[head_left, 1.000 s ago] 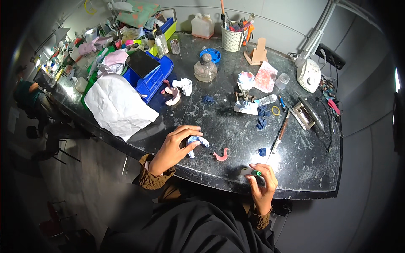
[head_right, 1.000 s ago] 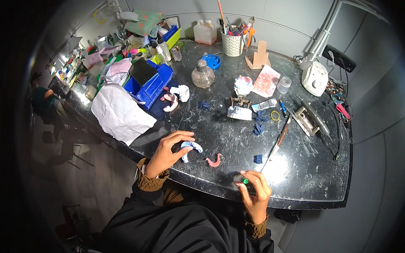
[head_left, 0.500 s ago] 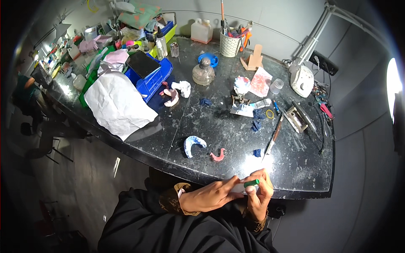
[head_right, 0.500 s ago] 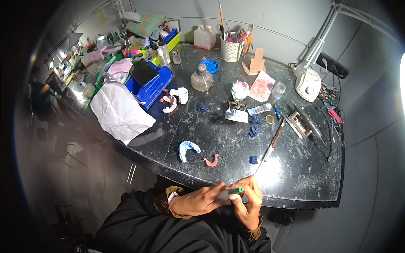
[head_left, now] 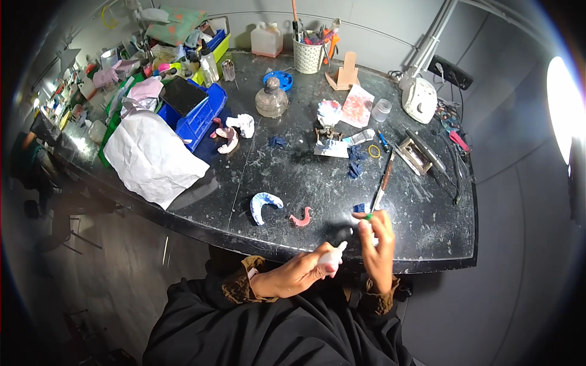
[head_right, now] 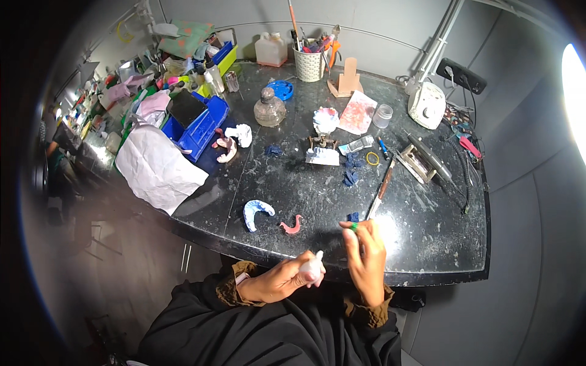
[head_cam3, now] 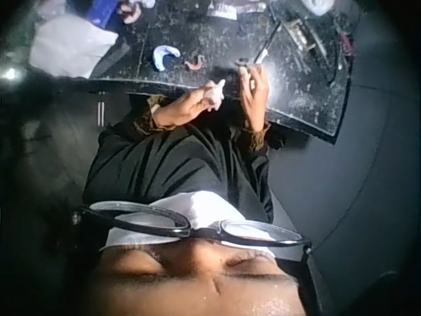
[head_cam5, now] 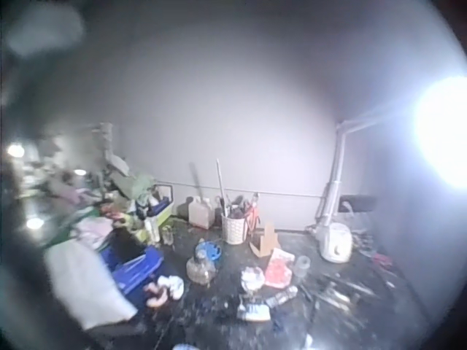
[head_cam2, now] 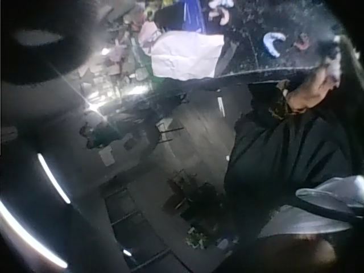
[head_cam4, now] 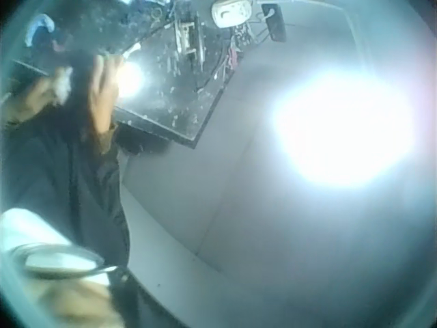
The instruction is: The person uses a handheld rotary tool to grind and smooth a pink dental appliance. They rotate the appliance by hand while applying the tool to various edges and set it down to handle a blue dental cast.
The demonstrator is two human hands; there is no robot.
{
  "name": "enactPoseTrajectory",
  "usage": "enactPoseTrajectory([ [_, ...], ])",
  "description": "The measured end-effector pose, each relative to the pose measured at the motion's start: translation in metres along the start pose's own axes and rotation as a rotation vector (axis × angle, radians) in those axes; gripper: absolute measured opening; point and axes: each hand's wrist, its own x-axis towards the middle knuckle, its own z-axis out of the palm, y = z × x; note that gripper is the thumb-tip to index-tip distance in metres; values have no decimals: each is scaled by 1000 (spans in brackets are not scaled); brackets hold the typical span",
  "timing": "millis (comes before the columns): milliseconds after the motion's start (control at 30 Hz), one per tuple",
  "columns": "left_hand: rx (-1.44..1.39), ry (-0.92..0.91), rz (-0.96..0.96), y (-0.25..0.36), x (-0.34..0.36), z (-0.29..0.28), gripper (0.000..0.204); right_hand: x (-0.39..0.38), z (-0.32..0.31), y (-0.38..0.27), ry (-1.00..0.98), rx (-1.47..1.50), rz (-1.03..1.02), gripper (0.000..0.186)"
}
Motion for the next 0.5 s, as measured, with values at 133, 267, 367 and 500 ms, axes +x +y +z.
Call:
enactPoseTrajectory([
  [133,82,133,9,3,-3,0,31,-7,19,15,22,-339,-63,22],
  [267,297,269,271,2,-1,0,51,-20,7,3,-146,226,-174,38],
  [367,420,291,240,6,0,3,64,-27,21,-9,-219,298,-147,35],
  [500,511,301,258,17,-5,2,55,-32,24,5,-268,547,120,26],
])
